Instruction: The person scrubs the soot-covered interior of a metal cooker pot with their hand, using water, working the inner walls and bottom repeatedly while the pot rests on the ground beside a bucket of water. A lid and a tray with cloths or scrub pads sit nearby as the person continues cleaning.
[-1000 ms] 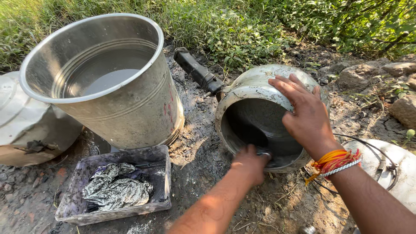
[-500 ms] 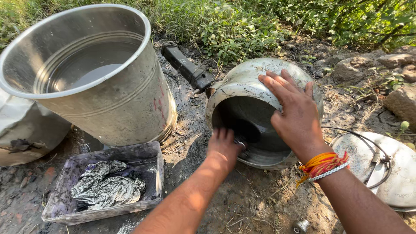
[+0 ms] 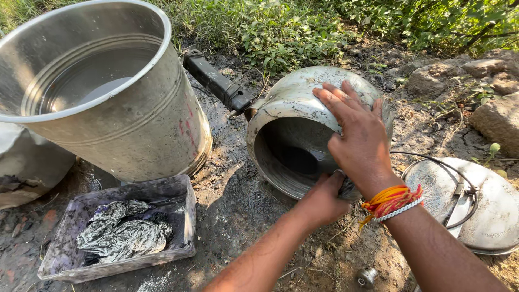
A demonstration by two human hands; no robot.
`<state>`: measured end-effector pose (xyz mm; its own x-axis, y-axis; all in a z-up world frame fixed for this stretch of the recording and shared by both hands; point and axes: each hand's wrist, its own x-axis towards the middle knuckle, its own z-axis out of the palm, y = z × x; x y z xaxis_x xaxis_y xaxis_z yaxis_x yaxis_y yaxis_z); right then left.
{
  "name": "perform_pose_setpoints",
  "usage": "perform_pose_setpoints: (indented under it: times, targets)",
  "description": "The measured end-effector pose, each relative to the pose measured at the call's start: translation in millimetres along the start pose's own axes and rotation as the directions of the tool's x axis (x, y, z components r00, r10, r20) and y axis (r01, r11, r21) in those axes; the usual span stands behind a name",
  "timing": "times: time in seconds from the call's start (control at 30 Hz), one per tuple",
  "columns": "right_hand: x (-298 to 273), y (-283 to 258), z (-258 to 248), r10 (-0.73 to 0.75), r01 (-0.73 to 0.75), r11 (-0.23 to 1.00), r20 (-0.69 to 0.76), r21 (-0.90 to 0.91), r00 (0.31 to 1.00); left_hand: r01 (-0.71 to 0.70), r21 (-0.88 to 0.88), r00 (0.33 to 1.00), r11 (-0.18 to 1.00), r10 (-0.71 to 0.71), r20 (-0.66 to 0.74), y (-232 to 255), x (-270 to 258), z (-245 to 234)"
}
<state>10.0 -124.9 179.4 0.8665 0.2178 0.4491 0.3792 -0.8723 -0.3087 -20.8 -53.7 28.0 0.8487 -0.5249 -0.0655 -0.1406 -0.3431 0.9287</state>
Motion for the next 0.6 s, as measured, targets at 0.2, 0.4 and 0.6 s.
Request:
perform_pose_setpoints:
  times: [0.2, 0.4, 0.6]
  targets:
    - [1.7, -3.9, 1.6, 0.055, -0.055, 0.997, 0.01, -0.047, 0.998, 0.052, 0.801, 0.982, 0.596, -0.178, 0.068, -30.0, -19.3, -65.8]
    - [2.2, -1.2, 3.5, 0.06, -0.059, 0.998, 0.003, -0.038, 0.998, 0.108, 0.861, 0.994, 0.497, -0.069, -0.085, -33.7, -27.1, -61.0]
    - [2.4, 0.8, -1.2, 0.083, -0.082, 0.996, 0.019, -0.045, 0.996, 0.088, 0.479, 0.995, 0.873, -0.057, -0.08, 5.0, -22.8, -15.2]
